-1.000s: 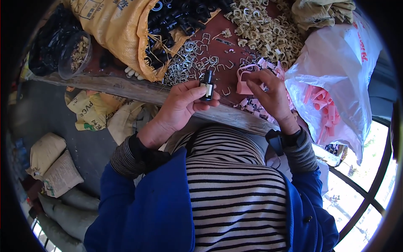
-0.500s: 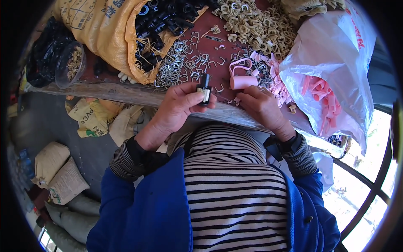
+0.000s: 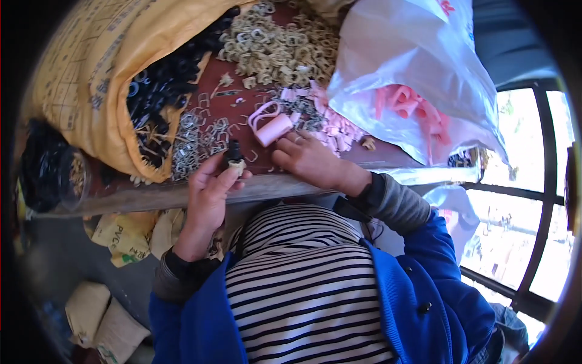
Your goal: Manually assembling small plastic components at a workbench in a production facility.
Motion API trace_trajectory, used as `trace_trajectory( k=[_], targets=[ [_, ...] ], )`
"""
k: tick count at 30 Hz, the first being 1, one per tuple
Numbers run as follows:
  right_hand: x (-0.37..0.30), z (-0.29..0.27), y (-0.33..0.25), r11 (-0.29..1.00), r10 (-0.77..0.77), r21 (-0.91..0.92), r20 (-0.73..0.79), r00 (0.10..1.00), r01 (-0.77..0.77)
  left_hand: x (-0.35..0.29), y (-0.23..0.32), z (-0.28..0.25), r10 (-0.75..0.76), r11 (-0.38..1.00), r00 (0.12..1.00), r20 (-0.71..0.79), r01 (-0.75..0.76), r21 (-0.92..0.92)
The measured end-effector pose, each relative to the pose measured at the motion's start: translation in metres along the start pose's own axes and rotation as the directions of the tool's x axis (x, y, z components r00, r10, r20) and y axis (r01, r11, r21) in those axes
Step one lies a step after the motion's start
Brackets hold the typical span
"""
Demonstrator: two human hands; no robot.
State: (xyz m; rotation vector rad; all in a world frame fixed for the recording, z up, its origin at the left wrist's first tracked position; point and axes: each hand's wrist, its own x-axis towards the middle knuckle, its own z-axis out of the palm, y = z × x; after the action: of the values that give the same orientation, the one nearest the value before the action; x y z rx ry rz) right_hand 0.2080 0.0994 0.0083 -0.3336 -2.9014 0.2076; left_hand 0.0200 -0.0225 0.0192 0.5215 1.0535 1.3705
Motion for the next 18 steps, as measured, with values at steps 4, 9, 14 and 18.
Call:
trace_trajectory(
  k=[4, 9, 14, 18],
  targets=[
    [-0.002, -0.015, -0.007, 0.962, 0.065, 0.269, -0.054, 0.996, -0.048, 0.004, 0.001, 0.017, -0.061, 0.998, 0.998, -0.005, 0.061, -0.022],
    [0.003, -0.039, -0.018, 0.696, 0.215, 0.700, 0.011, 0.976, -0.162, 0.012, -0.004, 0.021, -0.098, 0.994, 0.994, 0.048, 0.100, -0.054],
    [0.011, -0.044, -0.030, 0.720, 0.198, 0.691, -0.113, 0.974, -0.066, 0.009, -0.004, 0.026, -0.187, 0.973, 0.977, 0.099, 0.198, -0.116],
    [0.015, -0.044, -0.036, 0.682, 0.373, 0.709, -0.126, 0.919, -0.180, 0.012, -0.003, 0.023, -0.223, 0.955, 0.958, 0.179, 0.252, -0.157]
  ],
)
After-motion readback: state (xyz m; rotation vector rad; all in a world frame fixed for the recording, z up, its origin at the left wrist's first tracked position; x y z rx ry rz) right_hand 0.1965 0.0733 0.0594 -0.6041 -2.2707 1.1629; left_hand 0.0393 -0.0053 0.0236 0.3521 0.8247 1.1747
